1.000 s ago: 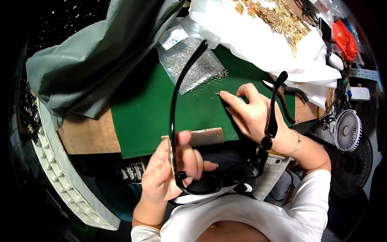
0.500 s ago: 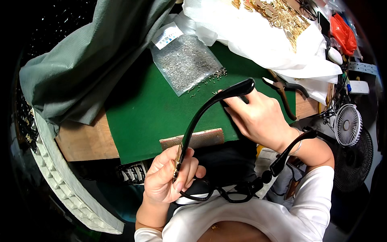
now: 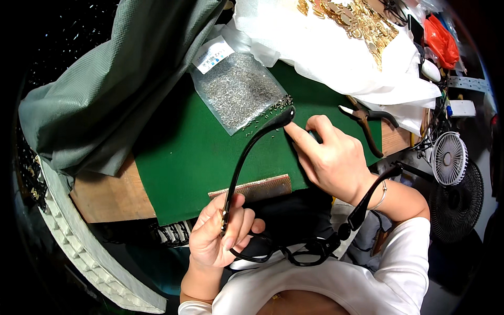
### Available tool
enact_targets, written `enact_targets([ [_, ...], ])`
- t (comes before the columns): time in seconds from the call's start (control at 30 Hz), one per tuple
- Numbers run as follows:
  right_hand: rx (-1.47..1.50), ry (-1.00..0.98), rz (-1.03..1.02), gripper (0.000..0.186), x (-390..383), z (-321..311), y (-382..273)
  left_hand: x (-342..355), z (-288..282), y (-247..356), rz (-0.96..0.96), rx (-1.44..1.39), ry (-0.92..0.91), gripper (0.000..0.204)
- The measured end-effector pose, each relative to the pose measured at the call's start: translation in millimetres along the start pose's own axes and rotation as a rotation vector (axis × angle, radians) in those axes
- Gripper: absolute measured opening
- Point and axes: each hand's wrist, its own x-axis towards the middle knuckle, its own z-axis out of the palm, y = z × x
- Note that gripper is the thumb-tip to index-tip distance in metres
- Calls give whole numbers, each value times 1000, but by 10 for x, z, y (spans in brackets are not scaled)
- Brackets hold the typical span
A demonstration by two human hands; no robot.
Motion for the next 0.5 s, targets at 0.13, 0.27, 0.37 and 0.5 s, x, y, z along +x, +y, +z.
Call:
enact_targets([
  [0.13,-36,-12,-21,36,0,4,-1,10,-20,25,-22,-12,13,37],
  [0.27,-128,-72,-52,33,-15,14,-25,13,-22,25,-35,-16,32,37],
  [0.37,123,-198,41,27,98,-110,-95,-12,-39,27,-53,-104,28,36],
  [0.5,1117,-683,124,23,136,-321,-240,-69,-84,-5,-49,-215,-1,35],
])
